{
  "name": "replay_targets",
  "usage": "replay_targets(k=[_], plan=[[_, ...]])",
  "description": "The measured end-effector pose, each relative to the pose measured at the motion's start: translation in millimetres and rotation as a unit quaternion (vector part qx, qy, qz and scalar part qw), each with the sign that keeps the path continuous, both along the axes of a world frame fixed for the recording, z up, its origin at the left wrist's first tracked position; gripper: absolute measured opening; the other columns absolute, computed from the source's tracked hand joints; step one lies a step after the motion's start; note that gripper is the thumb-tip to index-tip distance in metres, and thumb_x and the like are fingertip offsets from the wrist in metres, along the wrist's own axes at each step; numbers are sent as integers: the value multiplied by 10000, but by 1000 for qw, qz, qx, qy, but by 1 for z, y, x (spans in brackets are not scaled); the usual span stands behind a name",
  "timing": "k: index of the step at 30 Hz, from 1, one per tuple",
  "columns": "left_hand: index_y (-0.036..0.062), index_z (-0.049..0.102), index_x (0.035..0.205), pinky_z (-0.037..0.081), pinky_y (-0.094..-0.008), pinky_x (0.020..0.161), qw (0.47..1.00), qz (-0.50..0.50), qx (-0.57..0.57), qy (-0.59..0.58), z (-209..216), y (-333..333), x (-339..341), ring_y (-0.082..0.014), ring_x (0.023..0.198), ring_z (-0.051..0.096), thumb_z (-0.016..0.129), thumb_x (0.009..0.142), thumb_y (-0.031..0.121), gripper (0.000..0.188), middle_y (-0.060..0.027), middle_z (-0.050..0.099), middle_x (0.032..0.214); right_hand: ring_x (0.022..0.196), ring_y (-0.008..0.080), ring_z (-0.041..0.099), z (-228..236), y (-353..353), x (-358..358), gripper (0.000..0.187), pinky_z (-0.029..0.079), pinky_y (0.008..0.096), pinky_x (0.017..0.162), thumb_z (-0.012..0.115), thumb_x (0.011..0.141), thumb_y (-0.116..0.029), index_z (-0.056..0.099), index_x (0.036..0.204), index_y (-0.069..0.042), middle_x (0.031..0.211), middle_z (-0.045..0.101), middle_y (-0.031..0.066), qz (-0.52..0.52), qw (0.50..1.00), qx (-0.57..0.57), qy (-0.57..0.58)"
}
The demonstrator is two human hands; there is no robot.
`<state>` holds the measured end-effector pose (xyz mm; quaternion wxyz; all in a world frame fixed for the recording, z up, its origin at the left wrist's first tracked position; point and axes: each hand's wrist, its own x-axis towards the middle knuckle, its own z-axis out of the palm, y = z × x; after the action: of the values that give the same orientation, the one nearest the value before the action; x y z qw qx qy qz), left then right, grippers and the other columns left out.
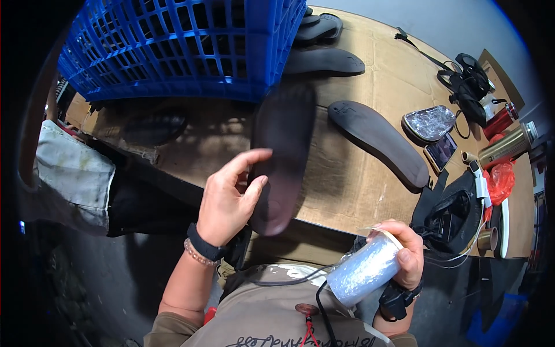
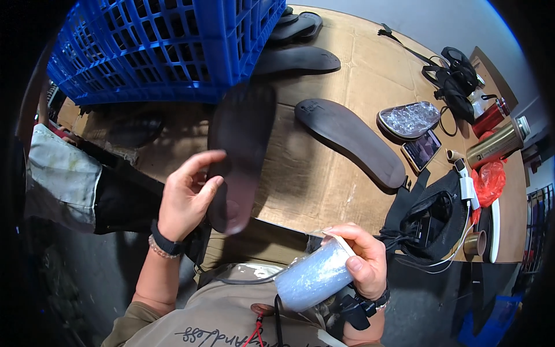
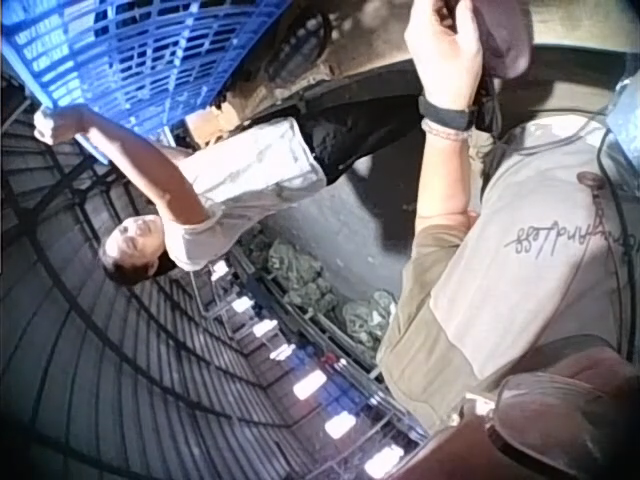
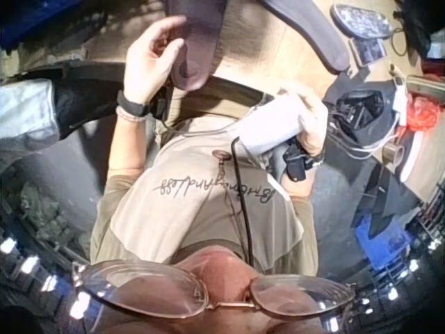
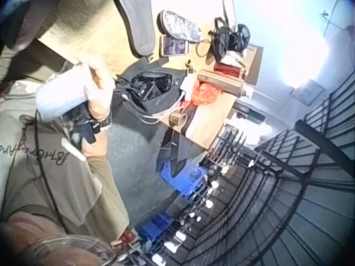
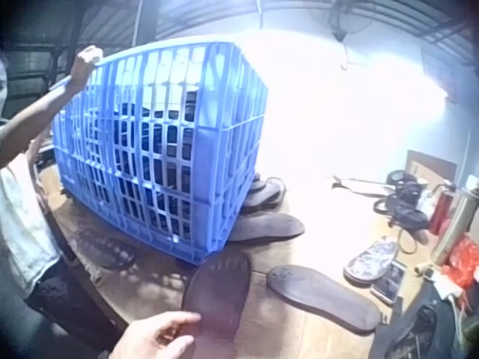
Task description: Applying double-sided tape or adhesive strips to the edges of shoe soles and lasts.
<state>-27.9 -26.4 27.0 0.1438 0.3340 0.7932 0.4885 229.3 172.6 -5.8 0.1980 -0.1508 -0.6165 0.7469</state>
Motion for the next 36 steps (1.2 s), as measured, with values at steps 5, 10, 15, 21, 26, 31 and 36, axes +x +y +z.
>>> replay_targets(k=[5,10,15,21,26,31,36], plan=[[38,558,1419,555,-312,960,946,-95,26,309,42,16,18,-293,1173,699,629,833,-190,633,-136,666,1345,953,234,667,9,3,8,716,516,326,850,676,840,-515,665,1200,104,1070,671,190,-6,999,41,19],[53,642,1303,475,-371,931,903,-211,-71,366,17,24,27,-259,1054,675,634,850,-90,475,-97,726,1182,963,225,662,18,-3,8,710,507,313,845,668,838,-507,671,1206,100,1076,671,180,-12,998,55,30],[58,654,1293,477,-382,915,930,-234,-51,278,1,28,33,-281,1042,673,629,842,-108,482,-102,727,1133,989,173,637,26,-9,-12,600,495,299,880,667,846,-387,671,1236,69,1088,667,119,-12,998,37,-49],[58,673,1278,476,-384,924,946,-258,-9,195,-5,32,24,-283,1056,676,645,812,-48,479,-110,729,1135,996,184,635,35,-15,-28,603,488,302,887,681,836,-404,682,1228,54,1090,668,113,-52,994,76,-64],[67,683,1253,453,-390,987,963,-251,32,96,2,32,27,-286,1091,678,671,799,135,459,-116,729,1198,975,199,641,38,-18,-35,616,489,310,874,691,821,-434,697,1206,46,1069,672,124,-25,993,94,-74],[67,706,1068,429,-402,1010,958,-275,72,40,5,33,23,-275,1111,680,710,857,196,247,-110,741,1193,953,201,639,39,-19,-39,634,485,308,855,694,822,-464,704,1198,47,1058,676,128,-5,992,105,-68],[72,691,938,423,-399,1003,961,-268,66,12,4,33,22,-256,1079,685,719,907,200,135,-108,751,1148,949,198,637,49,-16,-37,652,476,301,838,700,823,-474,700,1201,57,1062,677,139,-9,990,113,-84]])
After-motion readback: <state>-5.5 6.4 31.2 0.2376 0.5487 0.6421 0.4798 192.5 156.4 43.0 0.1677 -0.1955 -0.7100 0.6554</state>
